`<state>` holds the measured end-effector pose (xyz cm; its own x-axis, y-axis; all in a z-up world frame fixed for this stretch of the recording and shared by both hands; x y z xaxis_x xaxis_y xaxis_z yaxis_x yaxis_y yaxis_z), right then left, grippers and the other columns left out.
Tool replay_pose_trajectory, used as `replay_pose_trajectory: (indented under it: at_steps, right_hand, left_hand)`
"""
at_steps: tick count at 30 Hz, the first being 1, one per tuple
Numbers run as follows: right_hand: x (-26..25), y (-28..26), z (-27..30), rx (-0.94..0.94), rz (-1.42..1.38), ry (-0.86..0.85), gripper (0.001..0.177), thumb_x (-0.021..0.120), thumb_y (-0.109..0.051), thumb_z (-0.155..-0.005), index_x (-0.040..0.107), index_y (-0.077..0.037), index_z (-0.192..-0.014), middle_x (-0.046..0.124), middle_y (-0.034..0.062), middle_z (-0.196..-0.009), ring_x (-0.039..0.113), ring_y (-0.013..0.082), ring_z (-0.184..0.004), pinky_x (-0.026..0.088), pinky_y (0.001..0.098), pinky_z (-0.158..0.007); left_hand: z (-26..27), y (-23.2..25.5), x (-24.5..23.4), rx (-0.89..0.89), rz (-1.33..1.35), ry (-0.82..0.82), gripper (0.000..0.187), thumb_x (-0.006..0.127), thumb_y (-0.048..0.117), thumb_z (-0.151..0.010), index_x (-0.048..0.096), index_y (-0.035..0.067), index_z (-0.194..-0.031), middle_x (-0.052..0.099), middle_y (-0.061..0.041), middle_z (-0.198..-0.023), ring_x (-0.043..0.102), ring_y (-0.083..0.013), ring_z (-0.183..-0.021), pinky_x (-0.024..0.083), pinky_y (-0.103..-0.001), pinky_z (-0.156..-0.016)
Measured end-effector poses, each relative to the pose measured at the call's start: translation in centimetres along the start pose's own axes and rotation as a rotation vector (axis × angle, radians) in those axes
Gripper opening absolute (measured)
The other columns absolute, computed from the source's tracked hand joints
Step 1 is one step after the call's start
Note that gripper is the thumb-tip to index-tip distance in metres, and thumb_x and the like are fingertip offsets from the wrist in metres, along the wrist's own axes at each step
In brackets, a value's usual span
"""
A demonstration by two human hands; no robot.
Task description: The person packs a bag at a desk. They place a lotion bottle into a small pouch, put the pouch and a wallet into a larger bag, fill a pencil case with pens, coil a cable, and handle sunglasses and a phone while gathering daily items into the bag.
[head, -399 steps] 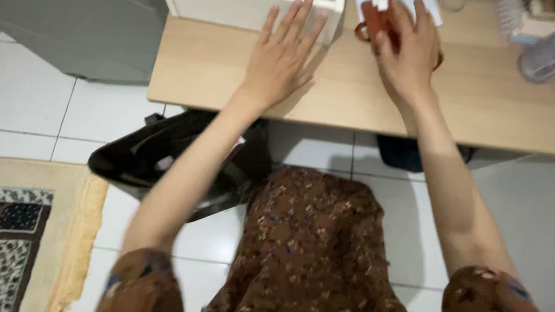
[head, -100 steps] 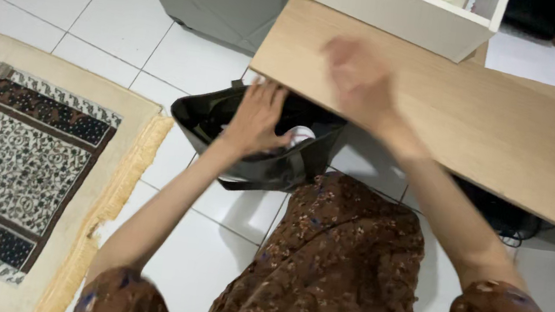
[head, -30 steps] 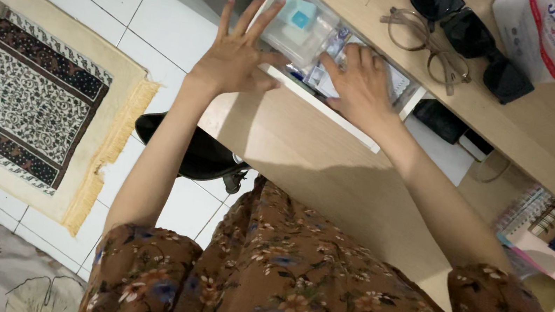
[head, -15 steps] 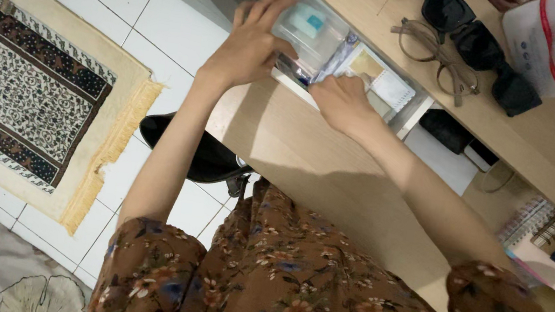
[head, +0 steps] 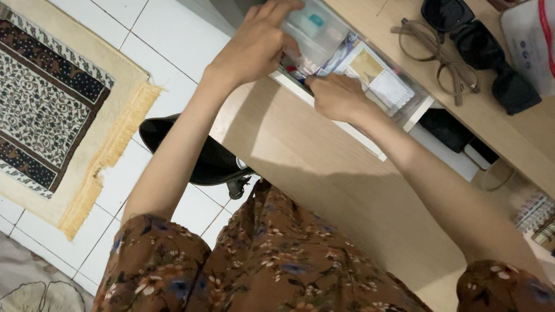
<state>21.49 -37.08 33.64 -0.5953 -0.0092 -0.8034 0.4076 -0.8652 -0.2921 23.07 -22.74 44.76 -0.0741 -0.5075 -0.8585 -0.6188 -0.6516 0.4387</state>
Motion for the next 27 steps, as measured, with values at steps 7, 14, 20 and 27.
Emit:
replay_pose_trajectory:
  at_steps: [7, 14, 20, 27]
  right_hand:
    - [-1.4, -0.7, 0.1, -0.027, 0.055, -0.084, 0.036, 0.051, -0.019, -0.095, 0.065, -0.019, -0.129, 0.073, 0.0205, -0.108, 0.070, 0.0409, -0.102, 0.056, 0.0549, -0.080]
    - [-1.2, -0.8, 1.2, -0.055, 0.133, -0.009, 0.035, 0.048, -0.017, -0.098, 0.066, -0.019, -0.128, 0.075, 0.0214, -0.102, 0.073, 0.0413, -0.097, 0.056, 0.0541, -0.076]
    - [0.3, 0.4, 0.3, 0.008, 0.003, -0.063, 0.033, 0.045, -0.020, -0.101, 0.067, -0.012, -0.124, 0.073, 0.0212, -0.106, 0.070, 0.0416, -0.099, 0.054, 0.0542, -0.080]
    - [1.3, 2.3, 0.9, 0.031, -0.420, -0.216, 0.043, 0.053, -0.026, -0.098, 0.052, -0.014, -0.139, 0.070, 0.0198, -0.112, 0.071, 0.0378, -0.097, 0.057, 0.0494, -0.080]
  left_hand:
    - [1.6, 0.1, 2.9, -0.006, -0.260, -0.046, 0.012, 0.074, 0.024, -0.083, 0.082, 0.015, -0.080, 0.039, -0.016, -0.161, 0.026, -0.0343, -0.153, 0.012, -0.068, -0.123]
    - [2.5, 0.6, 4.6, -0.023, -0.475, -0.057, 0.051, 0.060, 0.053, -0.098, 0.080, 0.010, -0.079, 0.024, -0.012, -0.173, 0.013, -0.0274, -0.161, 0.002, -0.067, -0.126]
    - [2.4, 0.4, 6.2, -0.119, -0.467, -0.108, 0.061, 0.061, 0.067, -0.091, 0.083, 0.011, -0.084, 0.020, -0.010, -0.170, 0.008, -0.0269, -0.158, -0.002, -0.070, -0.120]
    - [2.2, -0.5, 7.5, -0.170, -0.157, -0.235, 0.052, 0.060, 0.063, -0.086, 0.085, 0.017, -0.090, 0.013, -0.013, -0.171, -0.002, -0.0358, -0.155, -0.009, -0.077, -0.113]
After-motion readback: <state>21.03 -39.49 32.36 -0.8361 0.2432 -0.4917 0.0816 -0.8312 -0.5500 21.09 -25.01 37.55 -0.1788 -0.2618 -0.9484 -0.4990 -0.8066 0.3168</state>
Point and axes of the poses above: each hand's wrist, its own z-axis away from the middle knuckle, its own x-axis out of the palm, y = z × x, the point moved 8 cm from there along -z, towards the middle knuckle
